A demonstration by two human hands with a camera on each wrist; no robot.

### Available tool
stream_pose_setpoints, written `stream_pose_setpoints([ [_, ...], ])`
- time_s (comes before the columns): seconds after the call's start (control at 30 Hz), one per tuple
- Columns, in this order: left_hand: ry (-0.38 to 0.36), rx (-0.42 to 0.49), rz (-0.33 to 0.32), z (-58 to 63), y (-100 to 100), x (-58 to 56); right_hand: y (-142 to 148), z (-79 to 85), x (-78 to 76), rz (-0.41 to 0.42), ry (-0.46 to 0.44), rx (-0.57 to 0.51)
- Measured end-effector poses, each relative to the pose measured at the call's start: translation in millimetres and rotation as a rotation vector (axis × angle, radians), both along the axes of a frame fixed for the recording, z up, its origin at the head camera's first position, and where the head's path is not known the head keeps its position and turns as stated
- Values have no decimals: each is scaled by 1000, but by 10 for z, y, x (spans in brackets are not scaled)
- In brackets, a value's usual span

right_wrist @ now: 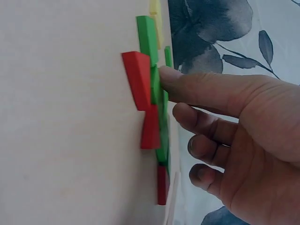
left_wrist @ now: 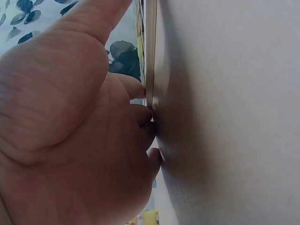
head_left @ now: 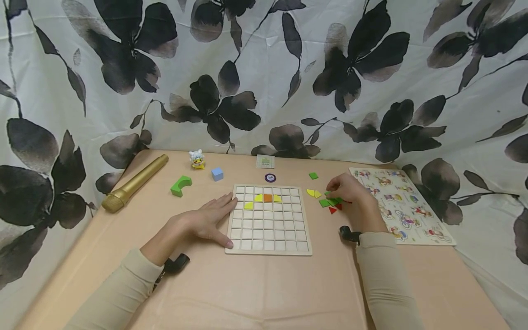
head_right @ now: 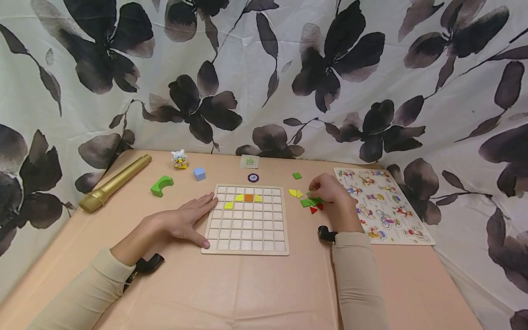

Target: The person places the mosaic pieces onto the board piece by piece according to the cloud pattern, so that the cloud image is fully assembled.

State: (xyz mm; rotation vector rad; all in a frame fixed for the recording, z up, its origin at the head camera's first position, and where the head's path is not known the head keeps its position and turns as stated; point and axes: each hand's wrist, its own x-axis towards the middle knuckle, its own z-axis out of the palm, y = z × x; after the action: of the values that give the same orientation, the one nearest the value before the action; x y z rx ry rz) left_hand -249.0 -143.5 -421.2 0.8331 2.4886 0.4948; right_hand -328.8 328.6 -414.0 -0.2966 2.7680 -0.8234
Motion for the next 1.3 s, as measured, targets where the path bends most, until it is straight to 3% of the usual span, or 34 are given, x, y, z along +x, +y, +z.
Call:
stream_pose_setpoints([
  [0.3, -2, 4, 4, -7, -5, -2, -25, -40, -10, -53, -13, 22],
  [0.53, -4, 7, 7, -12, -5, -6, -84, -45, 9, -9, 48, 10],
  [0.77, -4, 5, 0, -17, -1, -8, -300, 32, 50, -13, 142, -148],
  [0.87, 0, 6, 0, -16, -2, -11, -486, 91, 52, 19, 183, -271],
  [1.0, 2, 7, -3, -20, -6, -9, -800, 150, 81, 78, 164, -392],
  [1.3, -2, 6, 2, -19, -19, -5, -1450, 138, 131, 255, 61, -340],
])
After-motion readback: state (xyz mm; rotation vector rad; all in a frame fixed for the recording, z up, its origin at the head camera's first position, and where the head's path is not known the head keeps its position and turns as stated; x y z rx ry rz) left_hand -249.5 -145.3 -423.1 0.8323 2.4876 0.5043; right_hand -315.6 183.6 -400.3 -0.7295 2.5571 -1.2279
